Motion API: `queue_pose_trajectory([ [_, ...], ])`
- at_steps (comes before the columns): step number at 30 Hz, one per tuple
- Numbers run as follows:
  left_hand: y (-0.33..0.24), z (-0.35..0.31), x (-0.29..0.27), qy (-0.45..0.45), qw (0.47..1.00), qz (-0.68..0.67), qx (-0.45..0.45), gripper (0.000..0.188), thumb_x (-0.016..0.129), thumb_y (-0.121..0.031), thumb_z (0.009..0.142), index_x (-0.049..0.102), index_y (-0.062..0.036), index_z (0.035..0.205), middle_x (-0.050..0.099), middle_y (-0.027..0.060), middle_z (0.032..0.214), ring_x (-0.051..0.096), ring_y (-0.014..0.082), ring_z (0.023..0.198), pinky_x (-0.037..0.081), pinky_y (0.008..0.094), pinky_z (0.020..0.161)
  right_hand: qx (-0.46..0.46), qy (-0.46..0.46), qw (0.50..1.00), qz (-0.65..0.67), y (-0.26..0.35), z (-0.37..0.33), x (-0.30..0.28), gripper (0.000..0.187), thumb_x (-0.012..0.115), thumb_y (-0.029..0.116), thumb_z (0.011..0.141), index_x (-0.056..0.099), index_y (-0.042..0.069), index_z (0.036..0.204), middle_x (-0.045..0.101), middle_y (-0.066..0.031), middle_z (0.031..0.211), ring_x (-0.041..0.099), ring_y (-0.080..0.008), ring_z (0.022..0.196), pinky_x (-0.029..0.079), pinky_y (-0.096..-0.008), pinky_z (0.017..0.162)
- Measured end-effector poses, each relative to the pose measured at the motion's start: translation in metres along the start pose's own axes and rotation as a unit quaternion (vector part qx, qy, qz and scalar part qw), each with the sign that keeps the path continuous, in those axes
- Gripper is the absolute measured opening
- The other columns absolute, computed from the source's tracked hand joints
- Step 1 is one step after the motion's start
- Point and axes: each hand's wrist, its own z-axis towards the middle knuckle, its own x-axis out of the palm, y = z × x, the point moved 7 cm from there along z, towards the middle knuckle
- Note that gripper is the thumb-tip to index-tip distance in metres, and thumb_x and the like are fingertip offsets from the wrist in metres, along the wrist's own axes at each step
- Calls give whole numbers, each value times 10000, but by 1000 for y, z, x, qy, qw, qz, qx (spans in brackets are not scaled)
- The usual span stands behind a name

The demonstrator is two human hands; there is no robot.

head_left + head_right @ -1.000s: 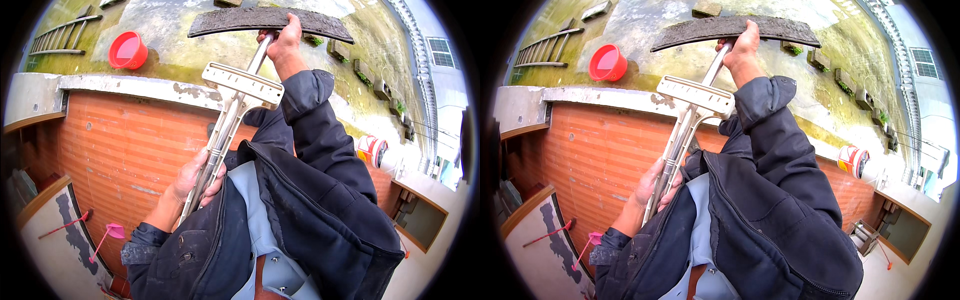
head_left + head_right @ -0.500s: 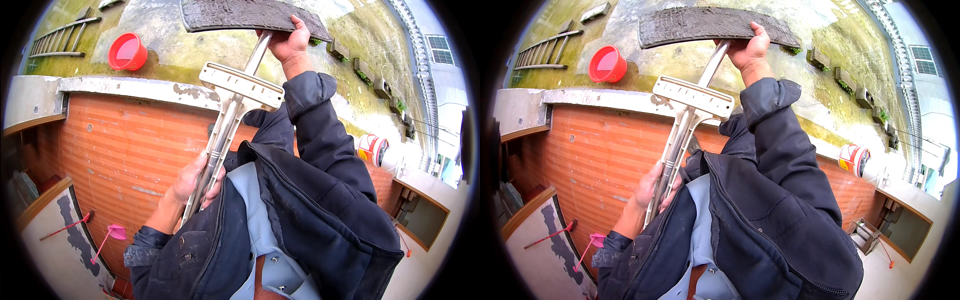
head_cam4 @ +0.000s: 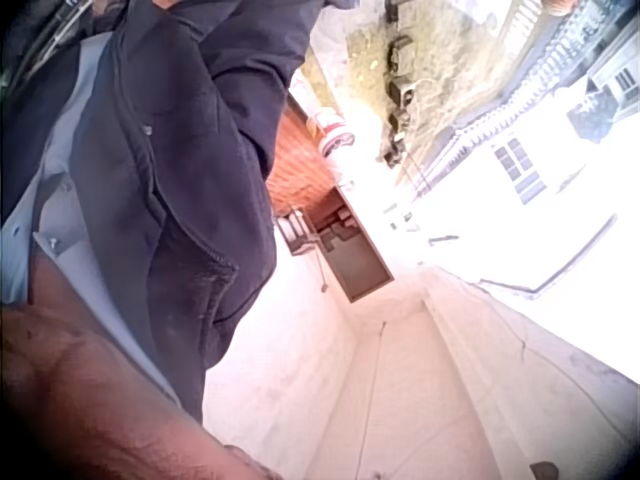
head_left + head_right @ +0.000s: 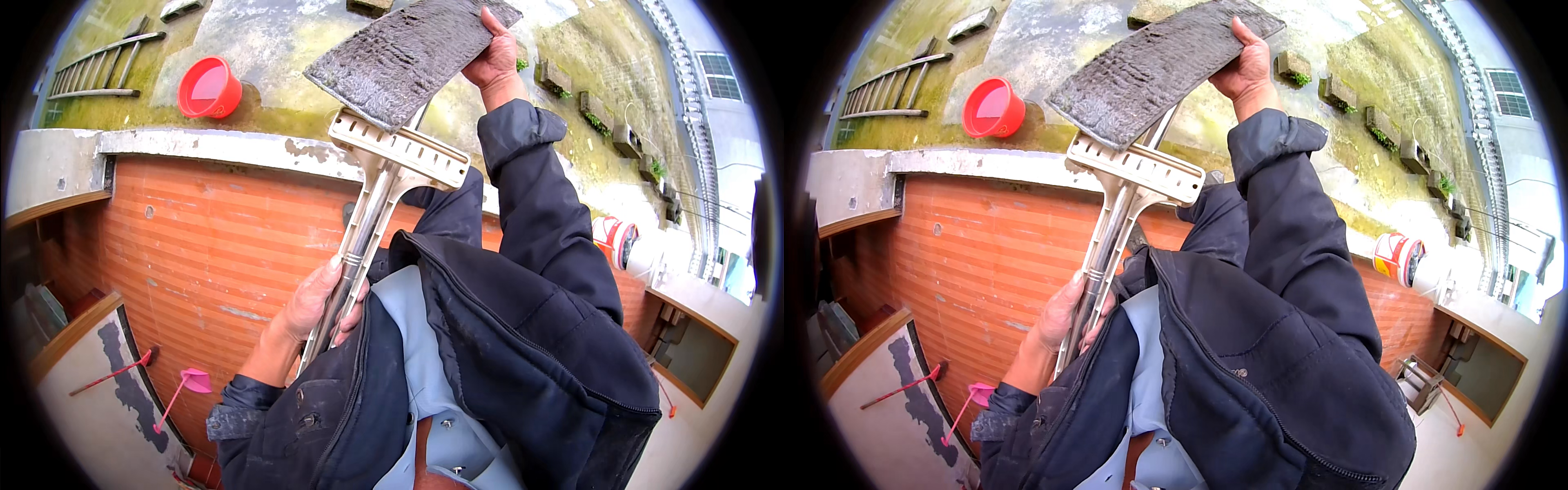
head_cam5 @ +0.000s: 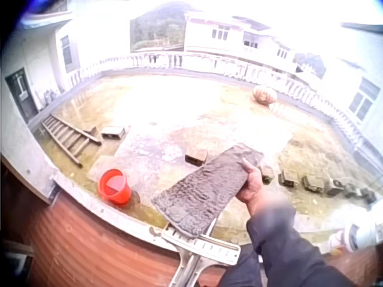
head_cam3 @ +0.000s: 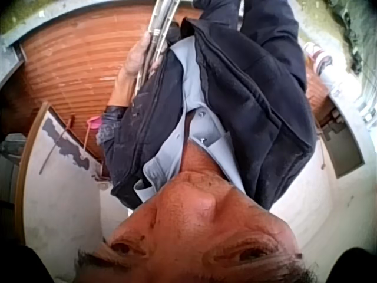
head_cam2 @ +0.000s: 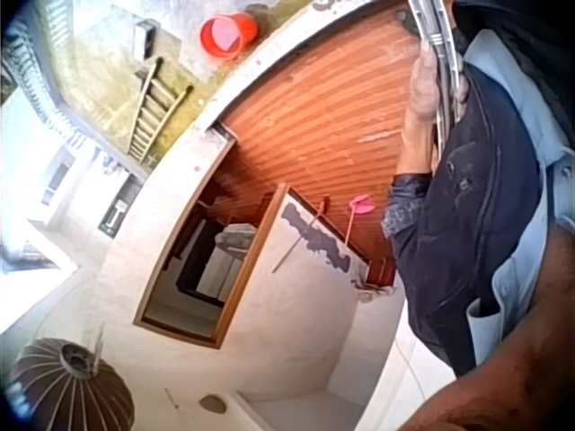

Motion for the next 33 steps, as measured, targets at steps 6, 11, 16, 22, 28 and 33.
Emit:
queue_pose_trajectory([
  [6,-7,-2,3,16,999,43,17,581,356,-578,999,527,-28,919,509,97,547,503,170,394,453,282,366,-1,-28,999,-24,-4,-6,15,388,532,371,955,586,61,1182,638,-112,1145,598,-288,1046,454,-463,924],
  [11,-12,-2,5,2,998,68,12,496,501,-522,971,538,-31,908,533,91,556,522,162,406,446,272,376,-20,-24,999,8,-6,-14,30,316,537,252,952,576,38,1181,663,-127,1085,677,-260,954,570,-424,835],
  [16,-21,0,2,-57,985,165,9,425,634,-449,923,532,-39,876,544,84,560,530,149,412,432,261,383,-31,-59,998,11,-17,-5,14,447,647,371,916,575,63,1230,636,-110,1214,585,-305,1138,450,-518,982],
  [22,-23,-2,0,-74,985,154,15,441,599,-470,940,530,-41,869,541,82,558,524,142,413,429,257,385,16,-80,994,-66,-39,-29,41,403,609,274,887,563,35,1208,637,-144,1175,604,-331,1069,458,-560,941],
  [28,-24,-1,2,-41,987,155,17,539,477,-568,966,531,-38,882,536,87,555,520,147,416,432,261,385,3,-82,997,15,-44,-36,53,428,505,244,891,538,-42,1207,623,-186,1206,596,-355,1089,438,-491,1014],
  [33,-16,1,-3,-21,993,109,30,618,342,-620,981,523,-31,927,534,104,556,519,159,407,437,264,379,-10,-73,997,37,-45,-30,51,444,512,261,875,542,-41,1199,621,-182,1214,596,-357,1083,438,-487,1013],
])
